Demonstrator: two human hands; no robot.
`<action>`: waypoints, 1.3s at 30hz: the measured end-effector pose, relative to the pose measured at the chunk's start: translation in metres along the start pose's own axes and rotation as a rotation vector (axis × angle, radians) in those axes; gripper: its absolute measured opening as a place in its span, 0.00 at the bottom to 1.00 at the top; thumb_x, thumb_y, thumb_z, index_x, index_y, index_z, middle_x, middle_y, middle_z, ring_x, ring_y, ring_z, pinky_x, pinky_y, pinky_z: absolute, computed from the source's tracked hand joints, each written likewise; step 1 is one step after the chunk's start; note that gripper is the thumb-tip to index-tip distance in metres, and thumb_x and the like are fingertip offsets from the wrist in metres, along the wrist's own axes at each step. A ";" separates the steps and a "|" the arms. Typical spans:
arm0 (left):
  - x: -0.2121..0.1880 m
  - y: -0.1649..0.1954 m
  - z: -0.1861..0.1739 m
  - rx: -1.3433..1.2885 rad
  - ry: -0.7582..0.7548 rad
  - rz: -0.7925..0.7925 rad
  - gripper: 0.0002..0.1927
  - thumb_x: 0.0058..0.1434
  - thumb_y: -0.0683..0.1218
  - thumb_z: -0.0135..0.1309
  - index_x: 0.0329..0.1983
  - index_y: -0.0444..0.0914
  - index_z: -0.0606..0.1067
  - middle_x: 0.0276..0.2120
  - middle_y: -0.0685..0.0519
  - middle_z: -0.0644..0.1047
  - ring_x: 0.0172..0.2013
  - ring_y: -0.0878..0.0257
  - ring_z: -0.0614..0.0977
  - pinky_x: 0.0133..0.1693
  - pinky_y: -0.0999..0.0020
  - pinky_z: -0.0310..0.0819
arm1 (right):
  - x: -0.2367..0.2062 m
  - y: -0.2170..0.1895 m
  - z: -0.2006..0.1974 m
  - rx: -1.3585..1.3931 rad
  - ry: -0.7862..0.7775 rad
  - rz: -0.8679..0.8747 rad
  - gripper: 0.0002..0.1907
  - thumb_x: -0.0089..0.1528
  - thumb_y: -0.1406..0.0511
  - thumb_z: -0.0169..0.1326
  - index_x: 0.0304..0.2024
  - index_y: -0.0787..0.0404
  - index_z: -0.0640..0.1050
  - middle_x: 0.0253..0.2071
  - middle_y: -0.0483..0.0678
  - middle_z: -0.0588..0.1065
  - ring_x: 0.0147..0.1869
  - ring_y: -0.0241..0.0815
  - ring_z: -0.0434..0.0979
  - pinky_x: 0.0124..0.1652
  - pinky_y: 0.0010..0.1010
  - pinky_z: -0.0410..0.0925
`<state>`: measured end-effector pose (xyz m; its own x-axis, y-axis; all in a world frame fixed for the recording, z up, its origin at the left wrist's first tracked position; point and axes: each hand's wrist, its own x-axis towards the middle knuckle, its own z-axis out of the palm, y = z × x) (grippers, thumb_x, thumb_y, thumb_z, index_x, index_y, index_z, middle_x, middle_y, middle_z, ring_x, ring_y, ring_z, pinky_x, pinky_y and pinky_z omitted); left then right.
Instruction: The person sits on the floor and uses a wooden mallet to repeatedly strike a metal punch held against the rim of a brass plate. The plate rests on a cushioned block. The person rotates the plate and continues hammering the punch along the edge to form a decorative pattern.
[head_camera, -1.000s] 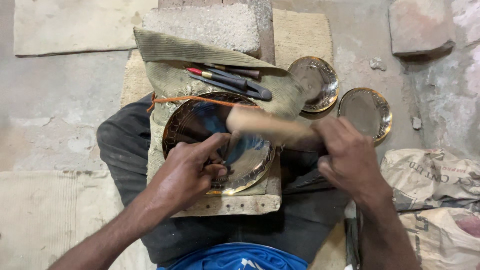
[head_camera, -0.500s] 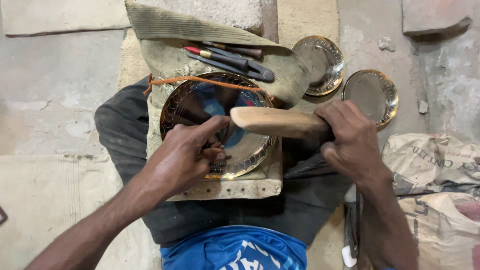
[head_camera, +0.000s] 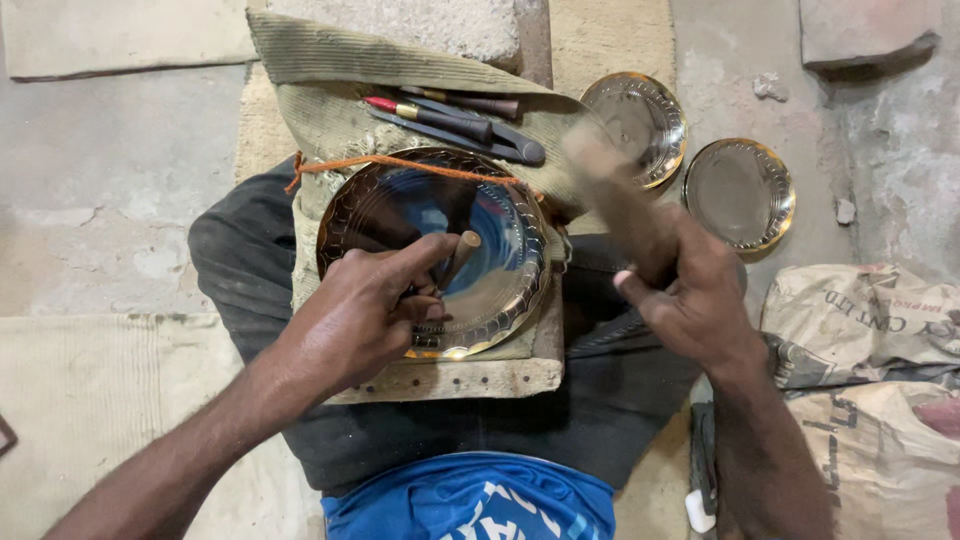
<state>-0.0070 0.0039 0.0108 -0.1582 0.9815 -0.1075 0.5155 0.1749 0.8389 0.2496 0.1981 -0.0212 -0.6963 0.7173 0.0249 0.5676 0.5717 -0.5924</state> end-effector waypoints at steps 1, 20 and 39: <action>0.000 0.000 0.000 0.029 -0.015 -0.035 0.25 0.55 0.34 0.58 0.57 0.39 0.70 0.33 0.40 0.83 0.34 0.46 0.87 0.31 0.50 0.76 | 0.000 0.000 0.000 -0.138 -0.009 -0.114 0.29 0.47 0.70 0.64 0.52 0.63 0.74 0.37 0.52 0.75 0.40 0.52 0.77 0.42 0.43 0.72; 0.000 0.001 -0.005 0.039 -0.030 -0.103 0.24 0.56 0.36 0.58 0.57 0.40 0.71 0.33 0.43 0.84 0.34 0.49 0.88 0.32 0.51 0.76 | -0.005 -0.011 -0.001 -0.125 -0.081 -0.095 0.28 0.50 0.71 0.57 0.54 0.65 0.72 0.42 0.57 0.75 0.43 0.59 0.79 0.45 0.46 0.72; 0.002 -0.002 -0.011 0.119 -0.059 -0.078 0.28 0.53 0.36 0.60 0.58 0.42 0.71 0.31 0.42 0.82 0.33 0.46 0.86 0.31 0.50 0.75 | -0.012 -0.013 0.008 0.109 0.015 0.167 0.22 0.55 0.66 0.65 0.48 0.63 0.72 0.34 0.51 0.77 0.39 0.49 0.77 0.41 0.39 0.72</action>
<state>-0.0180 0.0043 0.0148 -0.1540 0.9668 -0.2040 0.6005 0.2555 0.7577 0.2468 0.1792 -0.0201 -0.5894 0.8048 -0.0698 0.6233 0.3980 -0.6731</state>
